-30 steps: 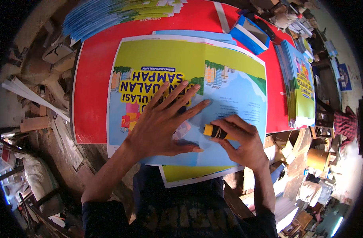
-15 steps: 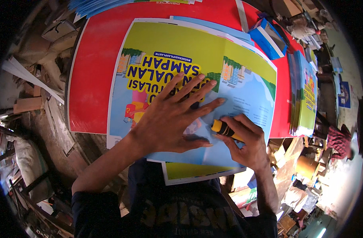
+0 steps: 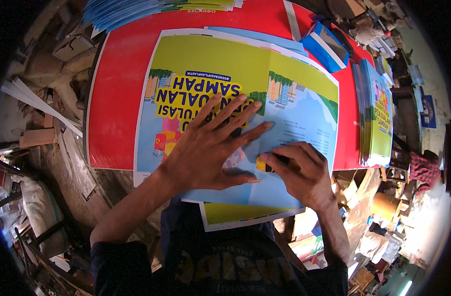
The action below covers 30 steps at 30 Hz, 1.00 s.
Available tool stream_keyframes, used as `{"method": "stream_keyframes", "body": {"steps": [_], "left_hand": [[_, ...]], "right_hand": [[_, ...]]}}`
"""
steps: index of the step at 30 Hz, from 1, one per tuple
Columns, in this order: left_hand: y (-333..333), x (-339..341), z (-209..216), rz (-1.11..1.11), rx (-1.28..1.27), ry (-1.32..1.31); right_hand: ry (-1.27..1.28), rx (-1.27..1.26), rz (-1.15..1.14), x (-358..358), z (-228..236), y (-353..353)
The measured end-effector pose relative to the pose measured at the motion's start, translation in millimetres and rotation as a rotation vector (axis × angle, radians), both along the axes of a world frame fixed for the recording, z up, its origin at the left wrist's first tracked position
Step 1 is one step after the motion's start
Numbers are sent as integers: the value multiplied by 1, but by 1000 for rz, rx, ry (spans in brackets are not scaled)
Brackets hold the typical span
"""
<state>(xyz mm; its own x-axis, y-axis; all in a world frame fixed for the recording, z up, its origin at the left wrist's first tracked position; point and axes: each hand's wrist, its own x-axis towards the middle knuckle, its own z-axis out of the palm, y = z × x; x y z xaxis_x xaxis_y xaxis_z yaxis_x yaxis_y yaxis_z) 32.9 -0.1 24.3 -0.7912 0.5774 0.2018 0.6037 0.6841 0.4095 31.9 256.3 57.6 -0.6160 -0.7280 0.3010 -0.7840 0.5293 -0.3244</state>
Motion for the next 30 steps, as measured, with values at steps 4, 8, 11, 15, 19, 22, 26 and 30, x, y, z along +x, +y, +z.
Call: {"method": "stream_keyframes", "body": {"steps": [4, 8, 11, 15, 19, 22, 26, 30], "left_hand": [[0, -2, 0, -10, 6, 8], [0, -1, 1, 0, -14, -2], [0, -1, 1, -4, -10, -6], [0, -1, -1, -5, -18, -11], [1, -1, -1, -7, -20, -6], [0, -2, -1, -8, -21, -4], [1, 0, 0, 0, -22, -12], [1, -1, -1, -9, -25, 2]], "right_hand": [[177, 54, 69, 0, 2, 4], [-160, 5, -35, -5, 3, 5], [-421, -149, -158, -10, 5, -4], [-583, -184, -260, -14, 16, -13], [-771, -84, -444, -14, 27, -16], [-787, -65, -377, -16, 29, -12], [-558, -517, -583, -22, 9, 34], [-215, -307, -924, -44, -9, 119]]}}
